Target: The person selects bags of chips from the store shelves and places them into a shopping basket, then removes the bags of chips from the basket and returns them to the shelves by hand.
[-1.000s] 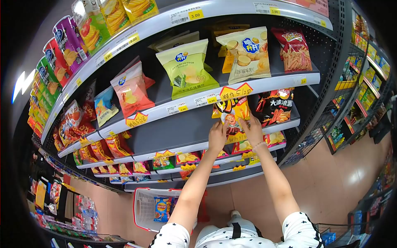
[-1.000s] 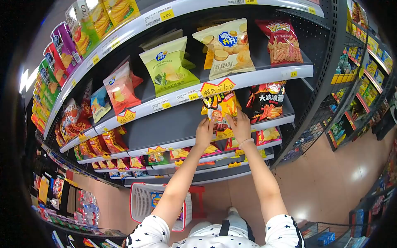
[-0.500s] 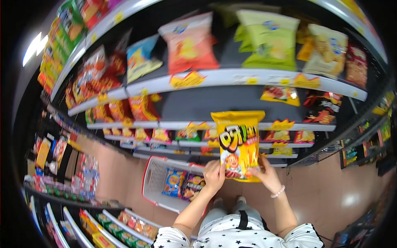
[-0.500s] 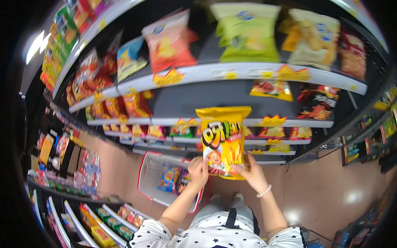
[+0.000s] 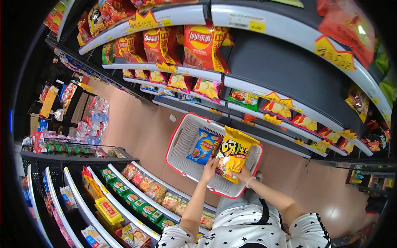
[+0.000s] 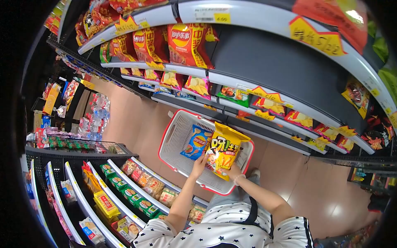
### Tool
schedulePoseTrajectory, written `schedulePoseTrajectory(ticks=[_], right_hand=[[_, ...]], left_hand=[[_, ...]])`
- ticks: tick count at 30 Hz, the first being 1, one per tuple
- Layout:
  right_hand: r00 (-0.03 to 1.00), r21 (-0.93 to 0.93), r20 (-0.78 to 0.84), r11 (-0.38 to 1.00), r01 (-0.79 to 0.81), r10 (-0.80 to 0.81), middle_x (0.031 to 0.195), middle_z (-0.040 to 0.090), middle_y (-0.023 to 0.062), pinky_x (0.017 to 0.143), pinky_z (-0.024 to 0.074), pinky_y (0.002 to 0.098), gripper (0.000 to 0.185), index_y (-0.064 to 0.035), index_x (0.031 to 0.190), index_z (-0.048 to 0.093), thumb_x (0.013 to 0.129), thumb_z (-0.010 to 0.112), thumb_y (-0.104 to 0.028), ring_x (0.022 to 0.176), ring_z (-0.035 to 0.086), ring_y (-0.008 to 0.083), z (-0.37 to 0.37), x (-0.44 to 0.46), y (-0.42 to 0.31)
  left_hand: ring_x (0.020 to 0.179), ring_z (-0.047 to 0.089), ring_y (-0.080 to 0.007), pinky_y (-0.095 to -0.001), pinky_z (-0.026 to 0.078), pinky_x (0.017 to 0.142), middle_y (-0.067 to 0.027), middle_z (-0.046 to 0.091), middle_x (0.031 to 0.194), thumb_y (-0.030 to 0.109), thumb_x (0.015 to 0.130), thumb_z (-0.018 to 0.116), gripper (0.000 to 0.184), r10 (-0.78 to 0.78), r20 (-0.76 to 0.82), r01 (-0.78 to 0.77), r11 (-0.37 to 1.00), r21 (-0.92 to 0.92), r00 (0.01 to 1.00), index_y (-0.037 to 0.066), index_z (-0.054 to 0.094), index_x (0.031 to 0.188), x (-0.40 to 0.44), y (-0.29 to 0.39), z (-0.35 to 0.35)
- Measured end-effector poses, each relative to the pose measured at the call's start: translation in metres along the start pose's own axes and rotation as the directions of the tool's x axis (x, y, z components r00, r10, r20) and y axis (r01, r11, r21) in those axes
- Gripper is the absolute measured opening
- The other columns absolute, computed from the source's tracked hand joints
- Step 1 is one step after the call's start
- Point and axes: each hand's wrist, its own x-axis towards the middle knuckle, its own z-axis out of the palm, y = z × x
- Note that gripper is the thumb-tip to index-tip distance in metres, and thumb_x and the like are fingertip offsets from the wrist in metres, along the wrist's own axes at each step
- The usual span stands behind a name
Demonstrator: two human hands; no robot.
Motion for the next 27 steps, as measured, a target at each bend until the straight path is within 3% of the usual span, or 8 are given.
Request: schedulePoseTrajectory(ticks=[6, 8, 11, 18, 20, 22, 24, 27], right_hand=[[0.984, -0.040, 0.149, 0.995, -0.090, 0.095, 0.115, 0.057, 0.0099, 0.089, 0.0429, 0.0346, 0.056, -0.0062, 0.120, 0.048, 0.073, 0.071, -0.025, 0.104, 0.056, 0.0226, 0.035, 0.023, 0.028], [0.787, 0.366, 0.410, 0.707, -0.605, 0.462, 0.115, 0.057, 0.0073, 0.087, 0.0441, 0.0349, 0.055, -0.0099, 0.122, 0.048, 0.075, 0.070, -0.027, 0.104, 0.056, 0.0207, 0.042, 0.023, 0.020], [0.778, 0.444, 0.344, 0.639, -0.628, 0.525, 0.114, 0.058, 0.0059, 0.084, 0.0453, 0.0332, 0.055, -0.0107, 0.121, 0.048, 0.075, 0.070, -0.029, 0.101, 0.057, 0.0191, 0.062, 0.034, 0.052], [0.836, 0.391, 0.147, 0.745, -0.541, 0.529, 0.109, 0.059, 0.0093, 0.078, 0.0465, 0.0299, 0.057, -0.0046, 0.118, 0.049, 0.073, 0.072, -0.032, 0.094, 0.058, 0.0200, 0.051, 0.026, 0.016], [0.874, 0.282, 0.073, 0.831, -0.480, 0.481, 0.110, 0.057, 0.0160, 0.080, 0.0464, 0.0309, 0.062, 0.0001, 0.116, 0.049, 0.070, 0.072, -0.035, 0.100, 0.056, 0.0264, 0.035, 0.018, 0.004], [0.935, 0.230, -0.048, 0.915, -0.331, 0.351, 0.114, 0.054, 0.0217, 0.085, 0.0442, 0.0322, 0.068, 0.0041, 0.119, 0.046, 0.069, 0.071, -0.036, 0.104, 0.054, 0.0296, 0.007, -0.002, -0.025], [0.971, 0.339, -0.118, 0.928, -0.156, 0.206, 0.117, 0.052, 0.0219, 0.090, 0.0423, 0.0324, 0.067, 0.0056, 0.123, 0.041, 0.074, 0.067, -0.032, 0.106, 0.054, 0.0274, -0.024, -0.030, -0.052], [0.984, 0.490, -0.176, 0.870, 0.054, 0.039, 0.113, 0.055, 0.0153, 0.087, 0.0436, 0.0298, 0.052, 0.0027, 0.119, 0.046, 0.079, 0.064, -0.023, 0.100, 0.056, 0.0215, -0.077, -0.053, -0.040]], left_hand=[[0.070, 0.057, -0.0278, -0.0331, 0.044, 0.066, -0.0152, 0.061, 0.078, 0.034, 0.089, 0.049, 0.035, -0.100, 0.077, 0.096, 0.994, 0.061, 0.992, 0.001, 0.060, 0.097, 0.015, -0.041, -0.016], [0.080, 0.059, -0.0335, -0.0384, 0.045, 0.071, -0.0188, 0.062, 0.086, 0.037, 0.090, 0.046, 0.039, -0.278, 0.192, 0.216, 0.931, 0.293, 0.941, 0.002, 0.059, 0.099, 0.022, -0.070, -0.016], [0.087, 0.059, -0.0342, -0.0392, 0.044, 0.074, -0.0197, 0.062, 0.092, 0.039, 0.090, 0.041, 0.043, -0.217, 0.202, 0.129, 0.917, 0.377, 0.955, 0.003, 0.057, 0.105, 0.035, -0.108, -0.005], [0.093, 0.054, -0.0418, -0.0483, 0.042, 0.080, -0.0247, 0.059, 0.098, 0.041, 0.090, 0.037, 0.043, -0.261, 0.132, 0.169, 0.862, 0.478, 0.956, 0.005, 0.055, 0.107, 0.041, -0.093, 0.010], [0.091, 0.055, -0.0426, -0.0477, 0.043, 0.080, -0.0275, 0.058, 0.097, 0.023, 0.085, 0.051, 0.037, 0.052, -0.093, -0.015, 0.935, 0.355, 0.994, -0.005, 0.048, 0.109, 0.036, -0.100, 0.020], [0.097, 0.052, -0.0407, -0.0447, 0.040, 0.086, -0.0280, 0.054, 0.102, 0.010, 0.079, 0.057, 0.042, -0.142, -0.141, 0.164, 0.973, 0.161, 0.980, -0.010, 0.042, 0.113, 0.029, -0.085, 0.022], [0.109, 0.044, -0.0395, -0.0428, 0.033, 0.094, -0.0272, 0.047, 0.113, 0.006, 0.077, 0.057, 0.049, 0.201, -0.322, -0.099, 0.947, 0.307, 0.925, -0.008, 0.037, 0.119, 0.012, -0.055, 0.029], [0.118, 0.033, -0.0402, -0.0426, 0.026, 0.100, -0.0260, 0.035, 0.127, 0.007, 0.079, 0.056, 0.051, 0.280, -0.345, -0.112, 0.893, 0.435, 0.896, -0.007, 0.034, 0.123, -0.015, 0.012, 0.054]])
